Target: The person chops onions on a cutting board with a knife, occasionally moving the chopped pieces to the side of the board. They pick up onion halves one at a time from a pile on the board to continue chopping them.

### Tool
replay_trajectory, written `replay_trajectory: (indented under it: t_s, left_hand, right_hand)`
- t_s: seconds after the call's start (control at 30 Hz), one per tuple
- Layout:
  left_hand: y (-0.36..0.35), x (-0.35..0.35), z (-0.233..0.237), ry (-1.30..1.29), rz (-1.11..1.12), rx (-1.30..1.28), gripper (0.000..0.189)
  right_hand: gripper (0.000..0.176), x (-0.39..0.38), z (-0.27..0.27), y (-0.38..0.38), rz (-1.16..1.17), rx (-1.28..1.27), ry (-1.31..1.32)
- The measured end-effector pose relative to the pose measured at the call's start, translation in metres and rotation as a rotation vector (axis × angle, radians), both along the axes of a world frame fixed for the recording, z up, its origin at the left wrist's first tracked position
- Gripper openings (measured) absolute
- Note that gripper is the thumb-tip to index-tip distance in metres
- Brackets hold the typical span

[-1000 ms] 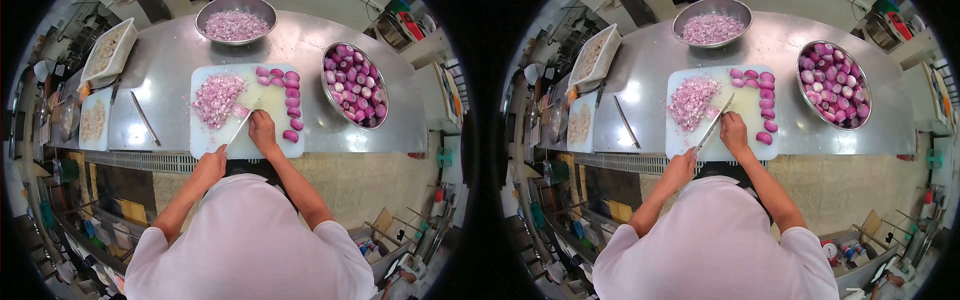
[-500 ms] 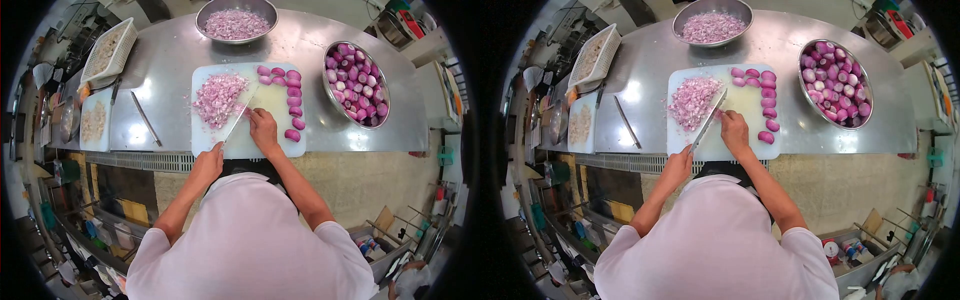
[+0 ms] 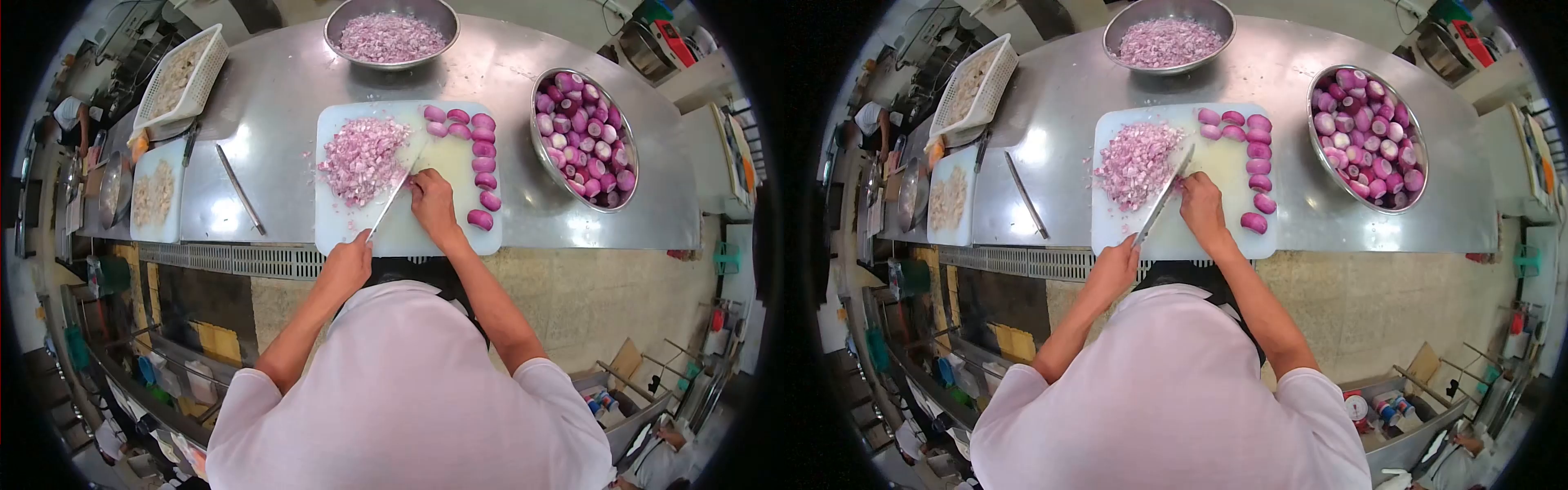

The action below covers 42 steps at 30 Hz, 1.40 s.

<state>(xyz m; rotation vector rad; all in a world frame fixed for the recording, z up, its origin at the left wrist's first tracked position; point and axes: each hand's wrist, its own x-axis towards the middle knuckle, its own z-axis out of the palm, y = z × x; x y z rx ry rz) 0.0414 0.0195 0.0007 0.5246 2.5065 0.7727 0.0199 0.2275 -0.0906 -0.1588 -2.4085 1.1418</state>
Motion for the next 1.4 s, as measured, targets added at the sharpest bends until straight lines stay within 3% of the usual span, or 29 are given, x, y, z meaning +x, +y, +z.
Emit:
replay_trajectory:
  t_s: [0.23,0.4,1.0,1.07,1.17,1.33,1.4]
  left_hand:
    - [0.001,0.002,-0.010,0.058,0.008,0.069,0.030]
    - [0.008,0.002,0.006,-0.026,0.012,0.058,0.028]
    - [0.010,0.001,-0.011,-0.086,0.044,0.043,0.025]
    - [0.015,-0.003,0.010,-0.114,0.081,0.007,0.028]
    - [0.004,0.004,-0.005,-0.018,0.092,0.000,0.030]
    - [0.002,0.001,0.015,-0.063,0.068,-0.014,0.031]
    - [-0.003,0.006,-0.008,-0.026,0.056,0.008,0.031]
  right_hand:
    - [0.013,-0.003,0.006,0.003,0.005,-0.008,0.018]
    - [0.013,0.003,0.000,0.006,0.009,-0.016,-0.001]
    - [0.014,0.003,0.000,0.003,0.004,-0.032,0.010]
    - [0.016,0.003,-0.003,0.008,0.025,-0.015,0.002]
    - [0.015,0.000,-0.005,0.013,0.024,0.096,0.096]
    - [0.015,0.006,0.000,0.017,0.054,0.154,-0.026]
    - [0.013,0.000,0.002,0.014,0.064,0.138,-0.052]
